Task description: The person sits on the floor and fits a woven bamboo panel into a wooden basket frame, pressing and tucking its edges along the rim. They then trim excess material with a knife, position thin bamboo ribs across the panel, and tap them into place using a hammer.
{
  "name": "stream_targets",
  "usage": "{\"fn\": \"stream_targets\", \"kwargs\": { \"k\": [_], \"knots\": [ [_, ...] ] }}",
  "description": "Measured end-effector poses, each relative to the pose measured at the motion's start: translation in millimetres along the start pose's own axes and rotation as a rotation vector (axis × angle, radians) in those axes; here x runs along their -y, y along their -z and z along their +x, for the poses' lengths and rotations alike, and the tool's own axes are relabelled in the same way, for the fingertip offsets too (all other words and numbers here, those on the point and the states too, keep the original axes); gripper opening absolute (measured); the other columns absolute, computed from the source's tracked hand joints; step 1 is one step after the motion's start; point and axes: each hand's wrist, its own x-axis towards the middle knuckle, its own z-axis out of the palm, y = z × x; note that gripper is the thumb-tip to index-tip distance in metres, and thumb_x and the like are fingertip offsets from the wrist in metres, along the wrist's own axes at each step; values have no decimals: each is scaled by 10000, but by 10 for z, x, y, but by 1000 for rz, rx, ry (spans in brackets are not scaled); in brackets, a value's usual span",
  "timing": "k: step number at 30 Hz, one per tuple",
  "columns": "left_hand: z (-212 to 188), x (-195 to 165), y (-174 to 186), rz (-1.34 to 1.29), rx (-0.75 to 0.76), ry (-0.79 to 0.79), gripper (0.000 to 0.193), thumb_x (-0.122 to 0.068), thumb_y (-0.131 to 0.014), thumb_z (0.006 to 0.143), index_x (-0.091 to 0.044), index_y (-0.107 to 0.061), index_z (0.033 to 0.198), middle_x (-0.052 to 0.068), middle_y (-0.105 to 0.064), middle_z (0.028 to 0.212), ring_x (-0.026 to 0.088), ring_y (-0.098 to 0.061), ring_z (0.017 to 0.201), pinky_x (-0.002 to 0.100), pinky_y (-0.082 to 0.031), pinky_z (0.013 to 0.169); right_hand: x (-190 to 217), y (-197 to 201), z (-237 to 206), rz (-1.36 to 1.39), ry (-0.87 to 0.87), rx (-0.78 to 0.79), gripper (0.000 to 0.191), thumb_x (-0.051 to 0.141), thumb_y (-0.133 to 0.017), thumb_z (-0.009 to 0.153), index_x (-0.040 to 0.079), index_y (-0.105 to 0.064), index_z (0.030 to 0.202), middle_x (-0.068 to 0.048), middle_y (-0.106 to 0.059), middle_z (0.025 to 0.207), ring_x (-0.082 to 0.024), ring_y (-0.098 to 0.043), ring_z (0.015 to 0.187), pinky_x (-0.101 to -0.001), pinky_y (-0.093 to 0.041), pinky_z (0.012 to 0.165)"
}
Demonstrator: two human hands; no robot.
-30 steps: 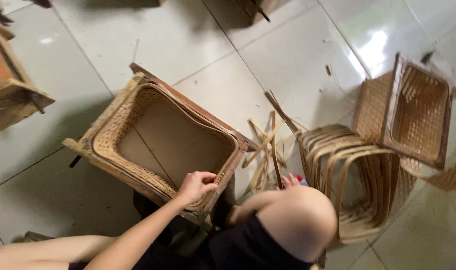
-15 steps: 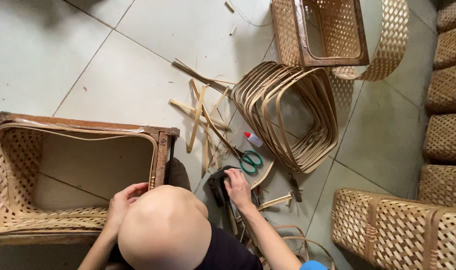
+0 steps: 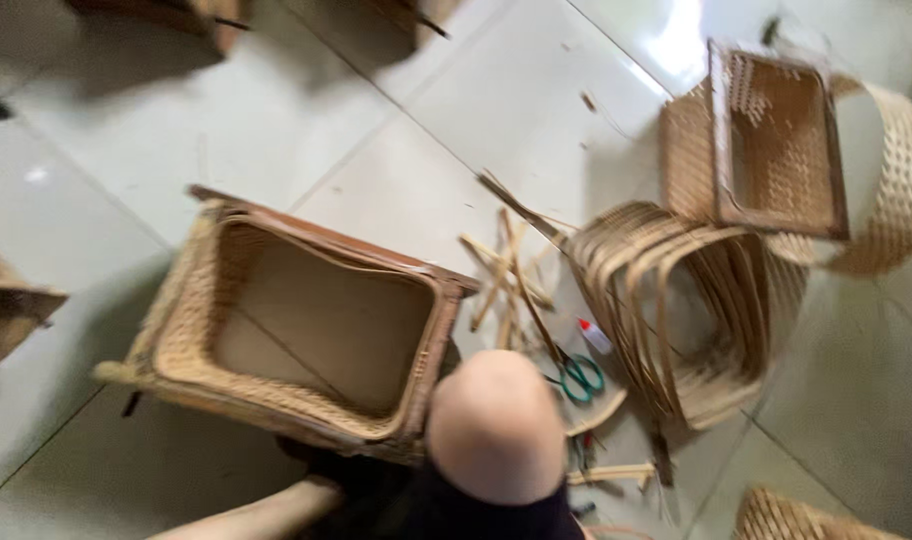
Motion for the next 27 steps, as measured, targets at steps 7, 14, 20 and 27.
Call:
{"fn": "stream_targets", "kwargs": {
  "k": [7, 14, 20, 27],
  "knots": [
    [35, 352, 443, 3, -77, -122, 447, -231, -458, 1136, 26, -476, 1501, 148, -590, 1471, 235, -590, 1365, 354, -481, 1163, 37, 346, -222, 142, -57, -87, 337, 253, -615, 981, 105, -559, 1278, -137, -668, 988, -308, -665, 865, -432, -555, 753],
    [-272, 1289, 528, 338, -224, 303, 419, -205, -452, 1139, 13, -490, 1495, 149, -609, 1442, 249, -601, 1351, 377, -486, 1171, -437, 484, -480, 402, -132, -250, 349, 221, -610, 985, 67, -552, 1293, -143, -662, 923, -290, -655, 785, -411, -557, 706],
    [-934, 2801, 1036, 486, 234, 940, 348, -355, -626, 946, -125, -726, 1187, 116, -768, 1138, 277, -739, 1052, 381, -566, 915, -1110, 541, -765, 725, -113, -497, 359, 193, -607, 989, 34, -545, 1305, -148, -656, 867, -274, -646, 716, -392, -559, 667],
    [-1221, 2995, 994, 379, 388, 1094, 579, -529, -704, 881, -49, -681, 1205, 177, -744, 1167, 338, -710, 1113, 433, -553, 944, -859, 1325, -1737, 1057, 264, -793, 372, 161, -602, 993, -5, -538, 1320, -155, -649, 802, -256, -636, 636, -370, -561, 620]
  ]
}}
